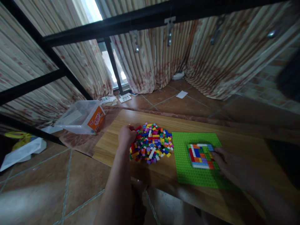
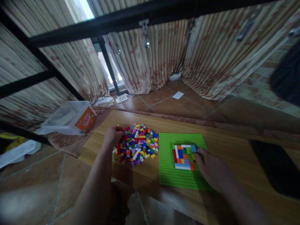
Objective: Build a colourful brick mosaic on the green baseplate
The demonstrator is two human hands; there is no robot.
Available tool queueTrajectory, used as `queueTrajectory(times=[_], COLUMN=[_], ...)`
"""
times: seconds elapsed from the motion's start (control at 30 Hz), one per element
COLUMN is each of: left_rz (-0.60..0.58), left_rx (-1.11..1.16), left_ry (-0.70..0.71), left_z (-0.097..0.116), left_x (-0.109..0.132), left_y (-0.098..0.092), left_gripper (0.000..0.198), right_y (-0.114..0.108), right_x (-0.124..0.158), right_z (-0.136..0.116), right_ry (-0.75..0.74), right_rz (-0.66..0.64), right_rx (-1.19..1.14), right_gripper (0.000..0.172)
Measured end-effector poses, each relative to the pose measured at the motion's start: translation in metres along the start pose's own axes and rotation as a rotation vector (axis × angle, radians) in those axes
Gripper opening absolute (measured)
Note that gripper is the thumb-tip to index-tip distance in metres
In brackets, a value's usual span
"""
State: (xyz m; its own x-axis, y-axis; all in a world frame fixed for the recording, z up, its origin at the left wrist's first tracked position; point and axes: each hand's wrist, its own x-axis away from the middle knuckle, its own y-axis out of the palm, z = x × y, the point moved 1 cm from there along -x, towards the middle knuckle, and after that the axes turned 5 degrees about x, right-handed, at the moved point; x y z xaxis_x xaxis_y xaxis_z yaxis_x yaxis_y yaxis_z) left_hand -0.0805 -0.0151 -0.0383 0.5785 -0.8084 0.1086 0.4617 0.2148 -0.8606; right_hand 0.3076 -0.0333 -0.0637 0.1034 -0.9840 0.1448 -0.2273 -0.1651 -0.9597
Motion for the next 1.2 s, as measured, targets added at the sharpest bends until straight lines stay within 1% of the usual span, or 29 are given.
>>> queueTrajectory(times=[0.03,0.1,0.23,0.3,0.37,0.4,0.47,0.53,0.57,0.63,0.67,0.77,0.8,0.83,0.93,1.0,1.1,1.2], left_rz=[-0.004,-0.014,-0.037,-0.018,0.026,0.051,0.101,0.118,0.103,0.028,-0.029,-0.223,-0.27,-0.345,-0.575,-0.68,-0.772,-0.812], left_rx=[-0.005,-0.011,-0.007,0.0,0.046,0.091,0.25,0.492,0.624,0.817,0.896,1.062,1.111,1.14,1.266,1.326,1.358,1.333], left_ry=[0.003,0.015,0.056,0.065,0.074,0.082,0.113,0.16,0.183,0.219,0.234,0.272,0.28,0.273,0.195,0.128,0.055,0.04], left_z=[0.001,0.003,0.007,0.006,0.005,0.005,0.007,0.014,0.02,0.036,0.045,0.072,0.08,0.086,0.102,0.111,0.122,0.129], left_x=[0.0,0.0,0.002,0.0,-0.002,-0.003,-0.003,0.001,0.005,0.018,0.027,0.058,0.068,0.077,0.101,0.112,0.125,0.132], left_y=[0.0,-0.001,0.0,0.0,-0.001,-0.002,-0.005,-0.006,-0.006,-0.001,0.002,0.019,0.026,0.033,0.052,0.063,0.074,0.083], left_gripper=[0.033,0.03,0.028,0.026,0.028,0.03,0.035,0.04,0.042,0.043,0.043,0.042,0.04,0.037,0.031,0.029,0.028,0.026], right_y=[-0.002,-0.006,-0.01,-0.009,-0.008,-0.008,-0.011,-0.016,-0.02,-0.028,-0.032,-0.038,-0.038,-0.038,-0.033,-0.031,-0.031,-0.033], right_x=[0.001,0.001,0.001,0.001,0.001,0.001,0.002,0.002,0.003,0.002,0.002,-0.001,-0.002,-0.003,-0.003,-0.001,0.004,0.011], right_z=[-0.003,-0.008,-0.014,-0.014,-0.012,-0.011,-0.008,-0.004,0.0,0.008,0.012,0.02,0.02,0.02,0.013,0.007,-0.002,-0.012], right_ry=[-0.001,0.014,0.022,0.002,-0.01,-0.01,-0.023,-0.065,-0.083,-0.071,-0.04,0.048,0.06,0.063,0.035,-0.004,-0.089,-0.184], right_rz=[-0.052,-0.101,-0.088,-0.071,-0.051,-0.04,-0.042,-0.091,-0.12,-0.127,-0.089,0.098,0.142,0.163,0.15,0.125,0.083,0.02], right_rx=[-0.007,-0.003,0.054,0.06,0.051,0.034,-0.043,-0.173,-0.243,-0.368,-0.42,-0.564,-0.609,-0.644,-0.703,-0.744,-0.815,-0.82], right_gripper=[0.028,0.029,0.03,0.029,0.028,0.028,0.028,0.027,0.028,0.028,0.029,0.03,0.03,0.03,0.027,0.024,0.021,0.02])
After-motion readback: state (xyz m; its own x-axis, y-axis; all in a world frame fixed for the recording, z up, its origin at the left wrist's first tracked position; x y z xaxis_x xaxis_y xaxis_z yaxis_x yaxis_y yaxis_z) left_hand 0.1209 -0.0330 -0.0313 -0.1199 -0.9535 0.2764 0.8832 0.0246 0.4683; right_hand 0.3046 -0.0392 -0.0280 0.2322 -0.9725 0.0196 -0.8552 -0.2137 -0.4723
